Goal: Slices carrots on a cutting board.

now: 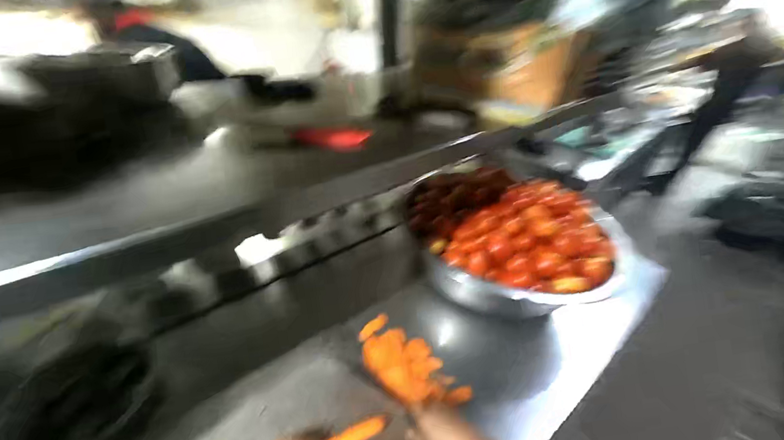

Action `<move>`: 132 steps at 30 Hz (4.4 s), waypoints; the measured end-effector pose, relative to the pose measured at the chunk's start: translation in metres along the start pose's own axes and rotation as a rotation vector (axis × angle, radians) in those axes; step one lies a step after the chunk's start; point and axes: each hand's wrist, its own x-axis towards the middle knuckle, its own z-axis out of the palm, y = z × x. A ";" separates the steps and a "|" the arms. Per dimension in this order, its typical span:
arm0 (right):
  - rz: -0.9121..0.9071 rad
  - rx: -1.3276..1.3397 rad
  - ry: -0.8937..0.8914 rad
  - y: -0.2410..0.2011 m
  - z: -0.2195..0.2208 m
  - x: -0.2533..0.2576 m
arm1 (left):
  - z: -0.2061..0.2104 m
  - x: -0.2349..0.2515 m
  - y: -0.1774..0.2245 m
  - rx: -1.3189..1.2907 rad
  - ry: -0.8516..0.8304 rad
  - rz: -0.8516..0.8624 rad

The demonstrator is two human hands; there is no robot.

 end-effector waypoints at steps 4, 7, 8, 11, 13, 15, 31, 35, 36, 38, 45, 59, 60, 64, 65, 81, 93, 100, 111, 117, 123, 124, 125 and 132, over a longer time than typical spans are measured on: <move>-0.007 -0.257 -0.197 -0.027 -0.012 0.017 | 0.018 0.021 -0.021 0.103 0.122 0.145; 0.022 -0.384 -0.267 -0.043 -0.019 0.012 | 0.030 0.016 -0.020 0.157 0.123 0.106; 0.029 -0.406 -0.283 -0.046 -0.019 0.009 | 0.034 0.013 -0.021 0.191 0.127 0.114; 0.061 -0.434 -0.323 -0.053 -0.016 -0.002 | 0.045 0.012 -0.027 0.237 0.218 0.182; 0.087 -0.451 -0.317 -0.059 -0.017 -0.007 | 0.047 0.015 -0.027 0.221 0.264 0.206; 0.114 -0.491 -0.326 -0.067 -0.023 -0.013 | 0.050 0.014 -0.027 0.218 0.269 0.214; 0.188 -0.492 -0.311 -0.064 -0.011 -0.008 | 0.048 0.018 -0.031 0.253 0.214 0.240; 0.134 -0.491 -0.208 -0.054 0.013 0.010 | 0.047 0.017 -0.032 0.265 0.186 0.235; 0.134 -0.490 -0.252 -0.063 -0.001 0.005 | 0.049 0.015 -0.031 0.266 0.190 0.241; 0.169 -0.487 -0.333 -0.076 -0.025 -0.008 | 0.048 0.018 -0.031 0.269 0.213 0.250; 0.152 -0.463 -0.268 -0.072 0.000 0.007 | 0.047 0.016 -0.031 0.272 0.187 0.243; 0.177 -0.417 -0.181 -0.056 0.026 0.007 | 0.045 0.018 -0.027 0.222 0.112 0.184; 0.164 -0.430 -0.173 -0.059 0.025 0.013 | 0.044 0.019 -0.027 0.218 0.109 0.180; 0.210 -0.455 -0.329 -0.080 -0.018 -0.008 | 0.046 0.020 -0.027 0.229 0.162 0.214; 0.212 -0.441 -0.314 -0.074 -0.010 -0.009 | 0.045 0.020 -0.027 0.229 0.157 0.210; 0.157 -0.452 -0.289 -0.084 0.002 0.004 | 0.047 0.017 -0.032 0.219 0.197 0.216; 0.113 -0.380 -0.253 -0.061 0.001 0.004 | 0.060 0.026 -0.014 0.473 0.295 0.345; 0.150 -0.463 -0.268 -0.072 0.000 -0.009 | 0.073 0.037 -0.011 0.499 0.310 0.469; 0.178 -0.388 -0.225 -0.059 0.025 0.006 | 0.081 0.039 -0.012 0.498 0.401 0.464; 0.096 -0.379 -0.240 -0.069 0.007 0.012 | 0.080 0.040 -0.013 0.503 0.415 0.475; 0.171 -0.391 -0.240 -0.058 0.024 0.003 | 0.082 0.039 -0.015 0.483 0.412 0.476; 0.160 -0.394 -0.213 -0.062 0.031 0.013 | 0.084 0.038 -0.015 0.476 0.412 0.479; 0.146 -0.401 -0.211 -0.068 0.032 0.020 | 0.084 0.038 -0.015 0.474 0.416 0.482; 0.180 -0.370 -0.285 -0.059 0.012 -0.016 | 0.082 0.037 -0.015 0.479 0.415 0.473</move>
